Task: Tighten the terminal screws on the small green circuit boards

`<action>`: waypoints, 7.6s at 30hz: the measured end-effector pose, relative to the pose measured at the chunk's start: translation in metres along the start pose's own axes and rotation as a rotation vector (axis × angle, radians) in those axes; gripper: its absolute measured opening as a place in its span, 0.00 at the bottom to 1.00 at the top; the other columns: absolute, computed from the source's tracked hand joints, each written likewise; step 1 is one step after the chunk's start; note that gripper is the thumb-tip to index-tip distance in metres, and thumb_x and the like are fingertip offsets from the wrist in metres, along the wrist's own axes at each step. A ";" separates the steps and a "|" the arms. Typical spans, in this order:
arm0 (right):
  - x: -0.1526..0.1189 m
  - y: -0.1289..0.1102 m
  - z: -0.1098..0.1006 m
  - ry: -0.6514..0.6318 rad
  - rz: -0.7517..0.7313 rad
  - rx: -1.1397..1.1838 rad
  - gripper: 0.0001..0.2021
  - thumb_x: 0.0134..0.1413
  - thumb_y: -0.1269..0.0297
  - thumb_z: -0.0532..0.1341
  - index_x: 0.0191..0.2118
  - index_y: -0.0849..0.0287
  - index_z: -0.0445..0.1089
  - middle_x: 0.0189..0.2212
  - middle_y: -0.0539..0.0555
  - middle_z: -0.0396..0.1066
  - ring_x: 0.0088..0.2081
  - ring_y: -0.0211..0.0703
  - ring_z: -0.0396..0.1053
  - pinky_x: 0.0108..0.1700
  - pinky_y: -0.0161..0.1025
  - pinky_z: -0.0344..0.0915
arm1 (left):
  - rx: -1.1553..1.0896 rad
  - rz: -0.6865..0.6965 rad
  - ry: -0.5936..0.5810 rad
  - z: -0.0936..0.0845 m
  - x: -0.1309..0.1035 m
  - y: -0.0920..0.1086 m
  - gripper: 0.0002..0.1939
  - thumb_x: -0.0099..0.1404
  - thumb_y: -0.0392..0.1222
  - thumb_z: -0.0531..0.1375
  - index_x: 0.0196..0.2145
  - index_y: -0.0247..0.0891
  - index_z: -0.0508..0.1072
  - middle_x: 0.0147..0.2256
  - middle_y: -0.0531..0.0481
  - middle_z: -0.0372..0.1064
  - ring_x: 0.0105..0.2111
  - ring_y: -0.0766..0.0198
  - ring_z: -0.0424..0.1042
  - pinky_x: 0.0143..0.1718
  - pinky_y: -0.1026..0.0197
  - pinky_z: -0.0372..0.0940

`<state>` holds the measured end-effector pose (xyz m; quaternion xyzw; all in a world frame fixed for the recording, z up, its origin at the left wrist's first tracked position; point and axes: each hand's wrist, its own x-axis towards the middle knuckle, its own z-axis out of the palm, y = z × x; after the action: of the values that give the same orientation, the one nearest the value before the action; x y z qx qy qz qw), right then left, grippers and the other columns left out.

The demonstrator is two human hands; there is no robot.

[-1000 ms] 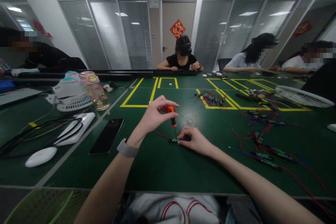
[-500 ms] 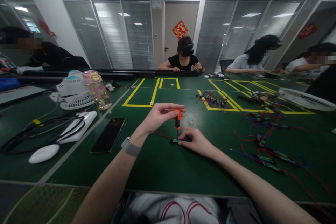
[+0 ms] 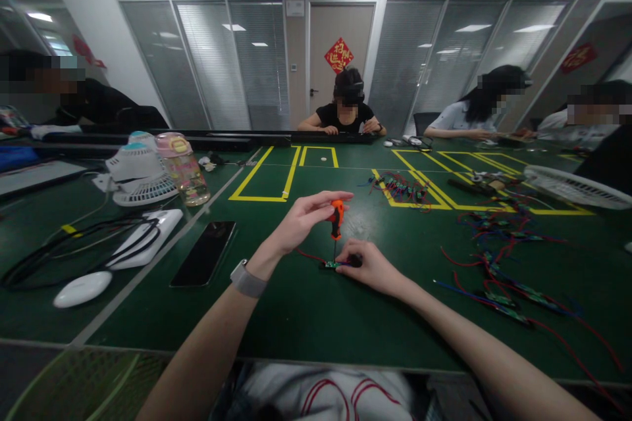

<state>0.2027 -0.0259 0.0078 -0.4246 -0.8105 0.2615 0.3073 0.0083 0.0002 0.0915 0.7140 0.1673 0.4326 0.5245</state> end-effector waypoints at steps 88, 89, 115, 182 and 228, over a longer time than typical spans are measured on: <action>0.001 -0.001 0.000 0.000 0.005 -0.004 0.01 0.47 0.71 0.66 0.29 0.60 0.75 0.29 0.52 0.70 0.32 0.41 0.67 0.35 0.37 0.64 | 0.131 0.037 0.097 0.015 0.000 -0.003 0.14 0.62 0.40 0.62 0.46 0.39 0.74 0.43 0.47 0.71 0.39 0.64 0.70 0.41 0.61 0.67; 0.001 -0.002 0.000 -0.002 0.005 -0.002 0.01 0.47 0.71 0.66 0.29 0.60 0.75 0.29 0.52 0.70 0.32 0.41 0.67 0.35 0.37 0.64 | 0.127 0.031 0.083 0.014 -0.001 -0.002 0.14 0.63 0.40 0.61 0.47 0.39 0.73 0.43 0.47 0.71 0.39 0.63 0.71 0.42 0.61 0.67; 0.000 0.000 0.000 -0.001 -0.010 -0.018 0.01 0.47 0.71 0.67 0.29 0.59 0.75 0.29 0.52 0.70 0.32 0.41 0.67 0.36 0.38 0.63 | 0.274 0.083 0.033 0.011 -0.009 0.006 0.14 0.66 0.37 0.55 0.49 0.40 0.71 0.46 0.46 0.66 0.43 0.61 0.67 0.44 0.59 0.64; 0.001 0.003 0.001 0.005 -0.001 -0.006 0.02 0.46 0.71 0.67 0.29 0.61 0.74 0.29 0.52 0.70 0.32 0.42 0.67 0.36 0.38 0.63 | 0.728 0.326 0.387 0.034 -0.012 -0.004 0.15 0.59 0.32 0.64 0.44 0.41 0.73 0.34 0.53 0.66 0.31 0.68 0.67 0.36 0.63 0.66; 0.000 0.002 0.001 0.010 -0.014 -0.017 0.02 0.46 0.71 0.67 0.29 0.60 0.75 0.28 0.52 0.71 0.31 0.41 0.67 0.34 0.37 0.63 | 0.618 0.232 0.361 0.033 -0.015 -0.004 0.20 0.64 0.30 0.56 0.53 0.41 0.68 0.46 0.46 0.72 0.44 0.61 0.71 0.47 0.56 0.66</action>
<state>0.2029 -0.0249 0.0064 -0.4230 -0.8139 0.2505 0.3095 0.0269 -0.0284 0.0793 0.7650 0.2977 0.5372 0.1937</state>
